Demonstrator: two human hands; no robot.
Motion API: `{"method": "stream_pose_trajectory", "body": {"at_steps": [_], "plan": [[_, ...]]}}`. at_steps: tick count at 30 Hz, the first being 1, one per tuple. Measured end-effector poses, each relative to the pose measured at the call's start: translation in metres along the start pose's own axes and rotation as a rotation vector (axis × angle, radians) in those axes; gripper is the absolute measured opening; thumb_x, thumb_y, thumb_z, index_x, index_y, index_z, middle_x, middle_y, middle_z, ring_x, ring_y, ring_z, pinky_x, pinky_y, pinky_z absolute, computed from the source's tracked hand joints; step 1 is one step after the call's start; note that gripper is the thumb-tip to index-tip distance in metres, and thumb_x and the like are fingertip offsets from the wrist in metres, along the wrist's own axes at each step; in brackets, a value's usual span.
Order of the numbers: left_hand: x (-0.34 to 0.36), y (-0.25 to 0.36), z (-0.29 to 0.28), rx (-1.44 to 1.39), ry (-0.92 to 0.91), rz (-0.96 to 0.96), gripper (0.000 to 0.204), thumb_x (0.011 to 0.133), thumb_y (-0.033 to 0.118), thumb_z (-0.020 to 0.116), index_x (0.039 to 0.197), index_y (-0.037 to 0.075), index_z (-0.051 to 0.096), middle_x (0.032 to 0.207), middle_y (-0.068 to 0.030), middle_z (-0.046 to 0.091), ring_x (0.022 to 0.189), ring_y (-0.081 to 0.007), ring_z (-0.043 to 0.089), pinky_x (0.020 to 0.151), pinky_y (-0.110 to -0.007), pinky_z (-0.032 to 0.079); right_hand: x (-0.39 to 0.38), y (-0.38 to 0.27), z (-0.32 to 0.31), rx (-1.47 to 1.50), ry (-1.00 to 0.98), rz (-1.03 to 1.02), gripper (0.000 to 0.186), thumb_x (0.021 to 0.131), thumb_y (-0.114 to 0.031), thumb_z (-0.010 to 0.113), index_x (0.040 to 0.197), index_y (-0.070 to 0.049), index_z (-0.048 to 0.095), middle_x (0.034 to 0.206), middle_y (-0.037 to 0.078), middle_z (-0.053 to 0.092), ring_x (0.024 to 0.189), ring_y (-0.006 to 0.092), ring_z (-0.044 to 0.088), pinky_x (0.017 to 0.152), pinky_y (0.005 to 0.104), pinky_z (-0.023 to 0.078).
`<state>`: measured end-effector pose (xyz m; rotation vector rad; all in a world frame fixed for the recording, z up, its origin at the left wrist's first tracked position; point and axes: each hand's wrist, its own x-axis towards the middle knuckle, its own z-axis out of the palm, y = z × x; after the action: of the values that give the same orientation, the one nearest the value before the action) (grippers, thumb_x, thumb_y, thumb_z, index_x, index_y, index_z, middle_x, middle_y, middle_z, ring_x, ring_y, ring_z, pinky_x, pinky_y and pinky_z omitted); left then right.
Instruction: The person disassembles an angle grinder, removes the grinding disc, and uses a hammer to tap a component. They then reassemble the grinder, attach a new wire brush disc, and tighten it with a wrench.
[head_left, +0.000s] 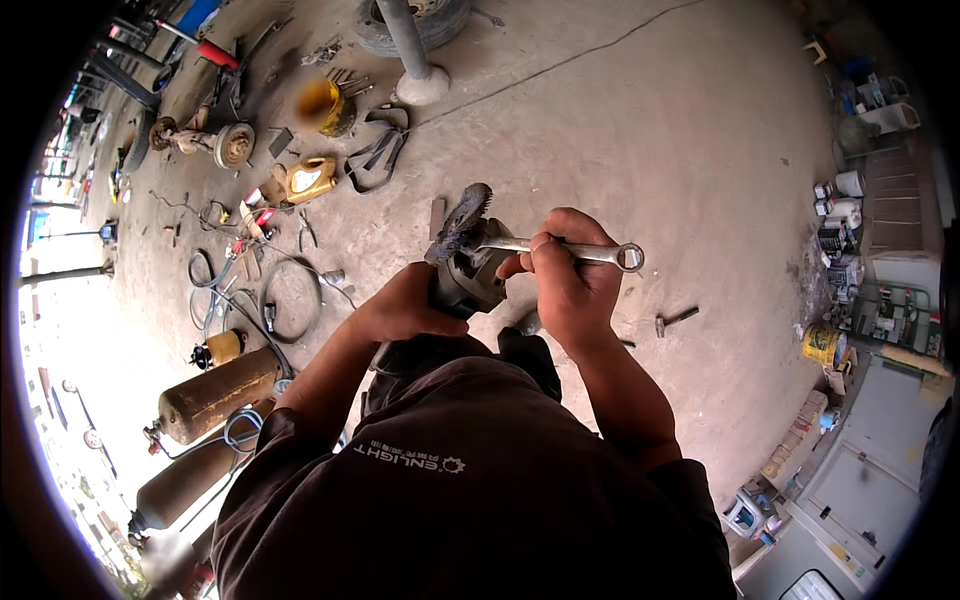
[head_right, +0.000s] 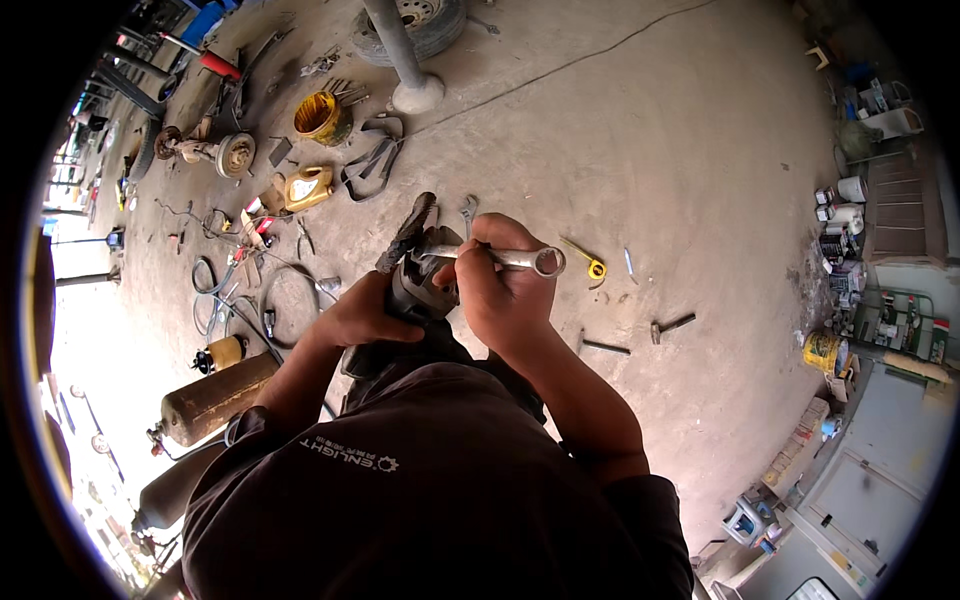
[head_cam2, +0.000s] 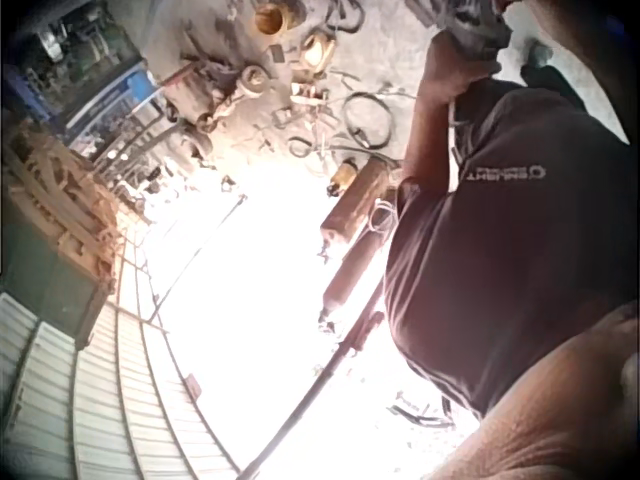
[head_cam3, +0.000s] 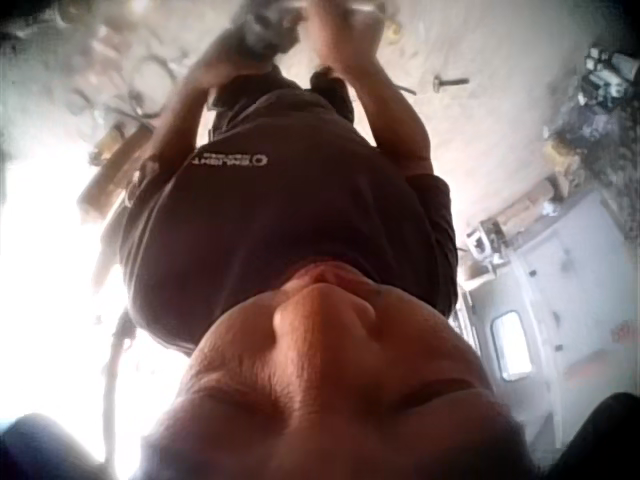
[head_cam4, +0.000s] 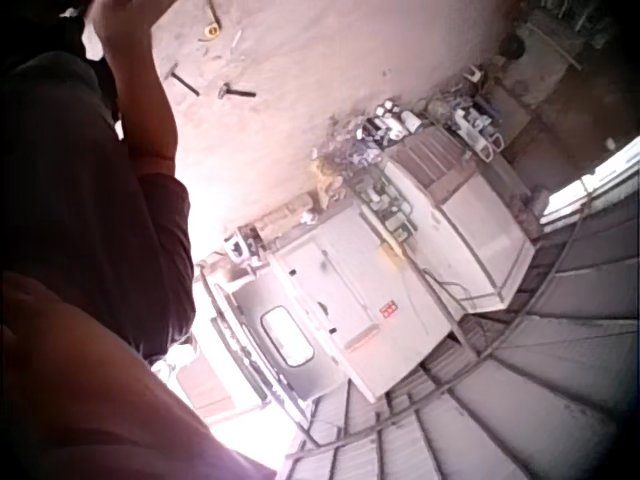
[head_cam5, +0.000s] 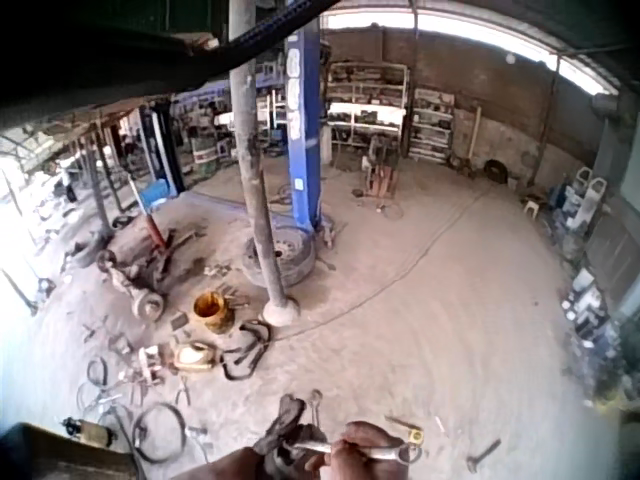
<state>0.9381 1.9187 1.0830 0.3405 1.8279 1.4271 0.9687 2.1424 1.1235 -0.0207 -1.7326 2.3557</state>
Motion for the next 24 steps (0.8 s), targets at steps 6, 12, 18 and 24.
{"method": "stream_pose_trajectory", "body": {"at_steps": [6,12,18,24], "plan": [[-0.039,0.000,-0.037,0.119,0.069,0.019,0.058,0.065,0.021,0.090,0.111,-0.007,0.069,0.095,-0.0119,0.073,0.088,-0.0185,0.066,0.084,-0.034,0.053,0.008,-0.024,0.063,-0.220,-0.072,-0.063,0.006,0.092,0.009,0.052,0.090,0.006,0.057,0.070,0.003,0.054,0.063,0.0130,0.066,0.060,0.0332,0.062],[-0.056,0.013,-0.050,0.037,0.069,-0.028,0.074,0.064,0.018,0.093,0.128,-0.005,0.062,0.110,-0.0078,0.070,0.102,-0.0171,0.063,0.094,-0.032,0.050,0.023,-0.032,0.086,-0.284,-0.169,-0.065,0.006,0.091,0.008,0.053,0.089,0.007,0.059,0.071,0.003,0.057,0.059,0.0094,0.060,0.059,0.0317,0.061],[-0.070,0.031,-0.032,-0.141,0.077,0.015,0.071,0.070,0.022,0.093,0.128,-0.004,0.062,0.108,-0.0058,0.069,0.099,-0.0156,0.061,0.093,-0.030,0.048,0.054,-0.046,0.079,-0.214,-0.327,0.080,0.012,0.094,-0.004,0.058,0.088,0.005,0.063,0.071,0.002,0.057,0.062,0.0074,0.059,0.061,0.0311,0.060],[-0.085,0.065,-0.010,-0.116,0.039,-0.029,0.070,0.077,0.032,0.091,0.128,-0.006,0.061,0.108,-0.0069,0.068,0.100,-0.0160,0.061,0.093,-0.030,0.048,0.081,-0.054,0.050,0.002,-0.298,0.283,0.015,0.096,-0.008,0.064,0.105,0.003,0.060,0.080,0.004,0.060,0.063,0.0114,0.062,0.064,0.0424,0.065]]}}
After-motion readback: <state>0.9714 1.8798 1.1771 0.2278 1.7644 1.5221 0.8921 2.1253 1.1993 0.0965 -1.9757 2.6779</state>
